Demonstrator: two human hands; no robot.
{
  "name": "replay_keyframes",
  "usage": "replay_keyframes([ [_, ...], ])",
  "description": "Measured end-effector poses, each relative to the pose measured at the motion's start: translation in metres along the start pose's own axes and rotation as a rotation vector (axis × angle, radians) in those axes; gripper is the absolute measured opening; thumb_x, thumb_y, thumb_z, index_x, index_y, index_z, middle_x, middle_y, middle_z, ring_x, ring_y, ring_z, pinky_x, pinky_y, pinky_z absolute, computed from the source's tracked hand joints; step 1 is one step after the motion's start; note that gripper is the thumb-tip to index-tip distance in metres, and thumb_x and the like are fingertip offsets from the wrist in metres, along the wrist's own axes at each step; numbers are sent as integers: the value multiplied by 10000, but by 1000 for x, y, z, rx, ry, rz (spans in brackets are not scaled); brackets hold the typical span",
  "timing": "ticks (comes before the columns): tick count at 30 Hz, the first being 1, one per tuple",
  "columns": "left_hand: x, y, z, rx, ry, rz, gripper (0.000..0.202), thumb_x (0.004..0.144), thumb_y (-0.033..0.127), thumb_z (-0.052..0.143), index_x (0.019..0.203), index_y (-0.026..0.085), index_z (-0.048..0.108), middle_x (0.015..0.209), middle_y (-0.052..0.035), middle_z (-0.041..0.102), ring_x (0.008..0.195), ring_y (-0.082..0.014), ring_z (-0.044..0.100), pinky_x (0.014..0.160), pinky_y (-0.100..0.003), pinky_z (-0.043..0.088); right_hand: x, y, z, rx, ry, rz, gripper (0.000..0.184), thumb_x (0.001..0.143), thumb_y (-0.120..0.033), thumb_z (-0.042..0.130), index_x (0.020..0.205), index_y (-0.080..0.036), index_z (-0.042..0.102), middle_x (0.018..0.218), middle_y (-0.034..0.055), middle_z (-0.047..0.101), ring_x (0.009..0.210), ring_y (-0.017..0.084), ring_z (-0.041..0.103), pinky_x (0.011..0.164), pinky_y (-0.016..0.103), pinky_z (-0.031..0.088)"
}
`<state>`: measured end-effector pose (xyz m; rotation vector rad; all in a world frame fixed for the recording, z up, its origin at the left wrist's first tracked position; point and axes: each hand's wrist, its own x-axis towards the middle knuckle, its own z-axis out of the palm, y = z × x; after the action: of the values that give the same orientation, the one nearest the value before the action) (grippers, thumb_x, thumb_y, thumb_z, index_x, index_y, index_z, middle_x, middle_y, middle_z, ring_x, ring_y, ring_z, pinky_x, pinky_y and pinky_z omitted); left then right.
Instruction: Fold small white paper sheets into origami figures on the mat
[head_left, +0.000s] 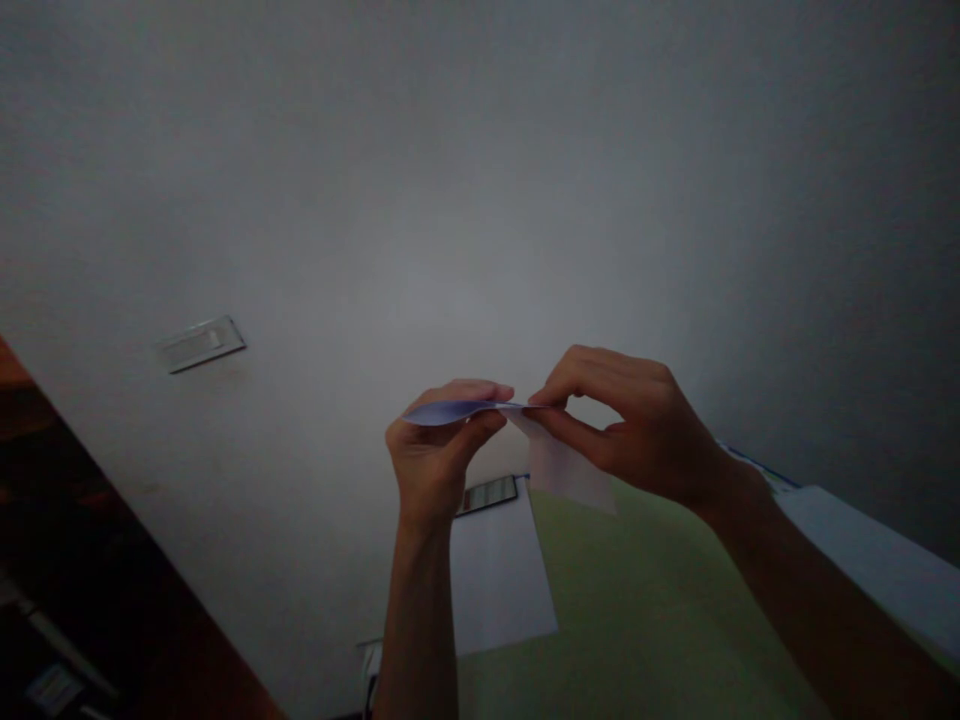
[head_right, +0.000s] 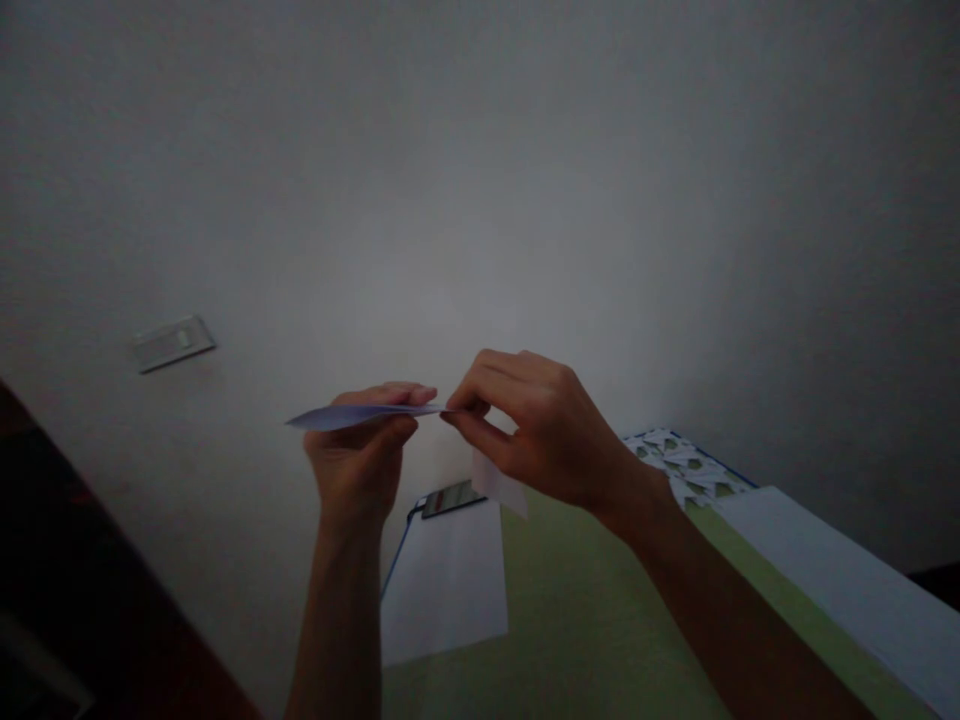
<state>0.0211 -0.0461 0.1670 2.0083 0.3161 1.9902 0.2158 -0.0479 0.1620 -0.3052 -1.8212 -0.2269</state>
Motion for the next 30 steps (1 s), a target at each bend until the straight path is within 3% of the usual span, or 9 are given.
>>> replay_keyframes([
  [10, 4, 7, -3, 4, -103, 136, 154, 747, 197, 843, 870, 275, 796, 881, -25, 781, 879, -212, 729, 880, -425, 588, 0, 1, 1, -81, 105, -163, 39, 911, -169, 657, 879, -186, 670, 815, 42, 697, 755, 173, 633, 692, 313, 457],
  [17, 4, 16, -6, -5, -89, 179, 160, 778, 352, 822, 922, 289, 794, 872, -25, 776, 855, -205, 715, 853, -422, 586, 0, 0, 2, -29, 54, -146, 37, 920, -192, 661, 888, -187, 679, 828, 43, 698, 756, 168, 630, 688, 310, 460],
  [22, 3, 24, -2, -31, -10, 190, 147, 820, 420, 772, 912, 306, 784, 827, 1, 757, 803, -172, 705, 825, -395, 591, 2, -4, 2, 84, 26, -100, 39, 912, -175, 669, 874, -178, 679, 798, 33, 692, 727, 152, 625, 659, 292, 458],
  [30, 3, 27, 5, -88, 194, 90, 159, 797, 436, 792, 824, 282, 766, 766, 33, 724, 729, -137, 708, 751, -330, 607, 3, -4, 4, 147, 13, -65, 67, 896, -147, 678, 836, -173, 663, 773, 21, 678, 708, 138, 615, 647, 278, 458],
])
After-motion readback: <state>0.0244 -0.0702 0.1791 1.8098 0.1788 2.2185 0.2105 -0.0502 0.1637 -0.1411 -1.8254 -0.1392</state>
